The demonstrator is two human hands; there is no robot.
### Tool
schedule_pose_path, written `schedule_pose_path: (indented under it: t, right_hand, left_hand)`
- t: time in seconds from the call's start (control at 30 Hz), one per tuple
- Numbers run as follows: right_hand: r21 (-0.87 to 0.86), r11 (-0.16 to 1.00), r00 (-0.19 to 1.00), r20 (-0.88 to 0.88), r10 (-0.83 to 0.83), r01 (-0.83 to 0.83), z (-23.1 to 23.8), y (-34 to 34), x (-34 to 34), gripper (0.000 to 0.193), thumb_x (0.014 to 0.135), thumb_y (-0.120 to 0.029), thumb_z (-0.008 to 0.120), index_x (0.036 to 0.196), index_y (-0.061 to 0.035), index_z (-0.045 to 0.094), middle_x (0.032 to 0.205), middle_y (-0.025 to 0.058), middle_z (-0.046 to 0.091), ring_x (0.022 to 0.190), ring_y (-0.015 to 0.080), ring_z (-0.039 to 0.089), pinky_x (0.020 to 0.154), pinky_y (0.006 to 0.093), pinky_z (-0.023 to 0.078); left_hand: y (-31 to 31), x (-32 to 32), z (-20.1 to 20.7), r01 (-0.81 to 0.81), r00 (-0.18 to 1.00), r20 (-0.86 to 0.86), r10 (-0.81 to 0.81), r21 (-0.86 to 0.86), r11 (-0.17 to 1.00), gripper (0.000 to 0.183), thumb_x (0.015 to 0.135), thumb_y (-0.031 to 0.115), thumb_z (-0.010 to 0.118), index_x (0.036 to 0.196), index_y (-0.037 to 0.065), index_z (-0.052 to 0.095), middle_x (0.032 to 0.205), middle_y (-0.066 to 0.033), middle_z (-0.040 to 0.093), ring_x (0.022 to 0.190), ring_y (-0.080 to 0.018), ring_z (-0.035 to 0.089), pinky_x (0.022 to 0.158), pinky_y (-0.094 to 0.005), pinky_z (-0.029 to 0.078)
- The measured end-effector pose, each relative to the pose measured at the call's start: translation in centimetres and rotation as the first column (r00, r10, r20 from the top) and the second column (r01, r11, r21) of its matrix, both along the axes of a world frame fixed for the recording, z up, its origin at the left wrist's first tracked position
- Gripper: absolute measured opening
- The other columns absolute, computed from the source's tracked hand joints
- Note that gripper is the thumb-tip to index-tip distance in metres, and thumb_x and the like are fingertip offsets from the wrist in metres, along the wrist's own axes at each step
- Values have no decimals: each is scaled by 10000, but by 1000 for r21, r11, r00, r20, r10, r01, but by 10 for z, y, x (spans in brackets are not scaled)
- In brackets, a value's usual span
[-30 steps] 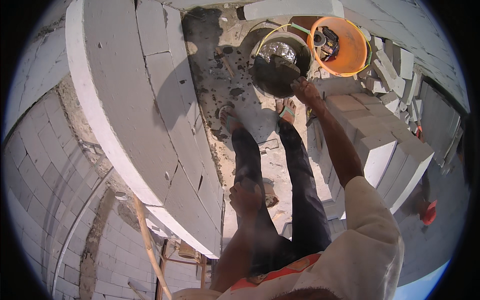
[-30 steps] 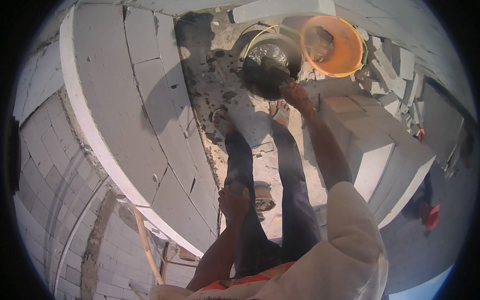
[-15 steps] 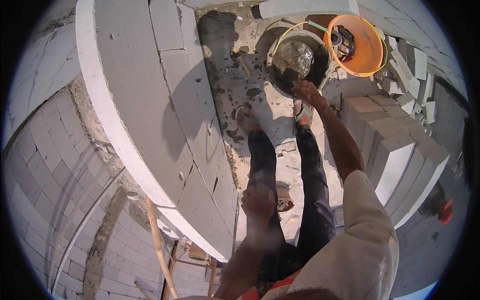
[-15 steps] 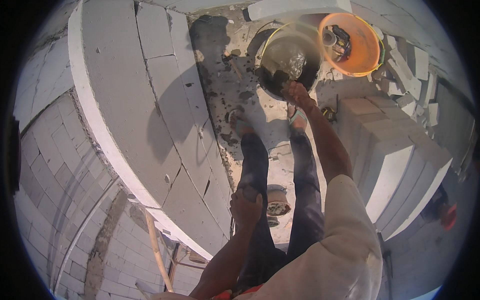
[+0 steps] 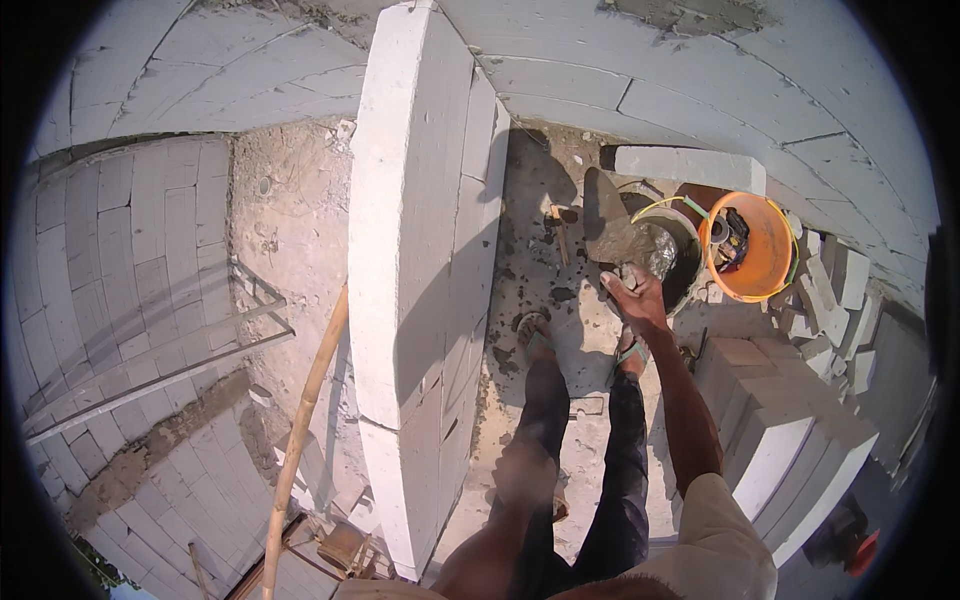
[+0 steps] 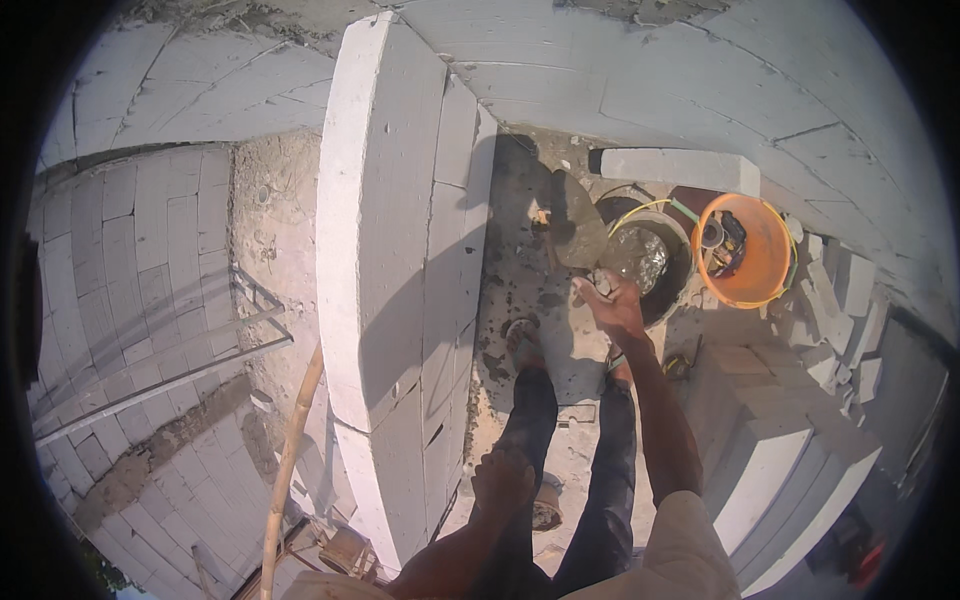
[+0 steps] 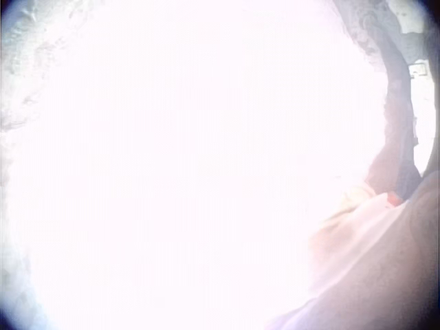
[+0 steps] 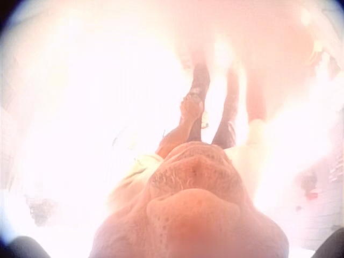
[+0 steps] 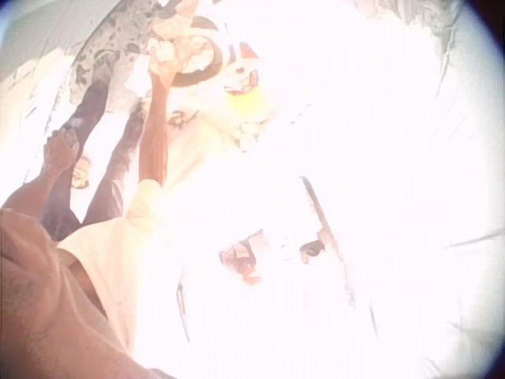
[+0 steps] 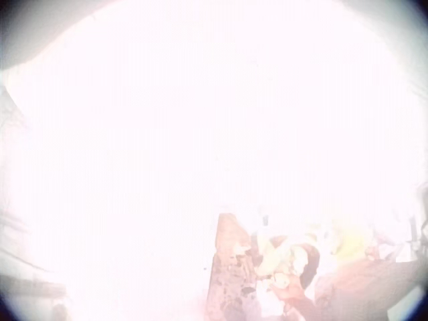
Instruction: The person scoops mortar from a bucket and spreads it onto a low wall. They place a white rectangular block onto the mortar, tap it into position with a hammer, and use a nail and hammer to secure the block. The person repeats this process for multiple blocks along the wall.
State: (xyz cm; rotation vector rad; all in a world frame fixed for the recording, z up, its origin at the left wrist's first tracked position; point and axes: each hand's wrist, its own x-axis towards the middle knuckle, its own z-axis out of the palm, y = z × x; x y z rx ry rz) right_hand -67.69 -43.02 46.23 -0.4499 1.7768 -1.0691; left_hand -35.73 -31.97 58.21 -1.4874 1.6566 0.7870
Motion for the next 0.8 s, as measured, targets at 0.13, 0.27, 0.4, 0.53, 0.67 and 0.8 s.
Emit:
schedule_pose_path:
  t: [0.13, 0.27, 0.4, 0.53, 0.67, 0.8]
  right_hand:
    - [-305, 933, 981, -51, 185, -191, 61, -106, 1, 333, 977, -185, 655, 1242, 16, 634, 867, 105, 719, 719, 133, 633, 667, 327, 508]
    - [-485, 808, 888, -448, 99, -335, 123, -215, 9, 336, 957, -172, 612, 1241, 7, 598, 948, 199, 704, 823, 350, 690, 778, 413, 536]
    - [-421, 826, 693, -719, -51, -375, 117, -305, -4, 367, 943, -213, 634, 1247, -10, 608, 1080, 218, 710, 996, 433, 682, 865, 501, 549]
    - [-452, 808, 518, -827, -221, -377, 76, -325, -13, 411, 923, -223, 651, 1287, -35, 617, 1173, 200, 694, 1080, 408, 673, 919, 498, 555]
    - [-151, 831, 409, -907, 98, -535, 81, -260, 6, 421, 901, -163, 676, 1303, -48, 621, 1209, 183, 677, 1089, 392, 666, 907, 475, 569]
    - [-49, 823, 335, -926, 175, -566, 45, -164, -12, 390, 888, -109, 697, 1269, -59, 629, 1157, 174, 671, 1016, 408, 665, 836, 468, 587]
  left_hand:
    - [-21, -25, 35, 35, 999, -28, -35, -9, 999, 417, 882, 406, 673, 1143, 82, 662, 1167, -196, 641, 1082, -408, 650, 873, -578, 547]
    - [-8, -13, 22, 81, 996, -36, -84, -63, 995, 391, 875, 417, 662, 1105, 101, 668, 1140, -190, 641, 1028, -400, 662, 836, -578, 550]
    - [-9, -15, 24, 59, 998, -3, -60, -86, 995, 397, 869, 424, 661, 1100, 101, 664, 1125, -180, 640, 1018, -398, 663, 822, -575, 552]
    - [-5, -12, 23, 83, 997, -2, -83, -93, 992, 403, 865, 425, 662, 1104, 101, 660, 1110, -168, 638, 1019, -392, 663, 812, -572, 553]
    - [5, -10, 17, 22, 1000, -4, -23, -111, 994, 404, 861, 418, 668, 1109, 99, 658, 1105, -158, 636, 1010, -380, 662, 807, -565, 552]
    - [5, -6, 8, 52, 998, -30, -57, -154, 987, 405, 858, 411, 675, 1115, 98, 655, 1100, -148, 634, 1001, -368, 661, 803, -559, 551]
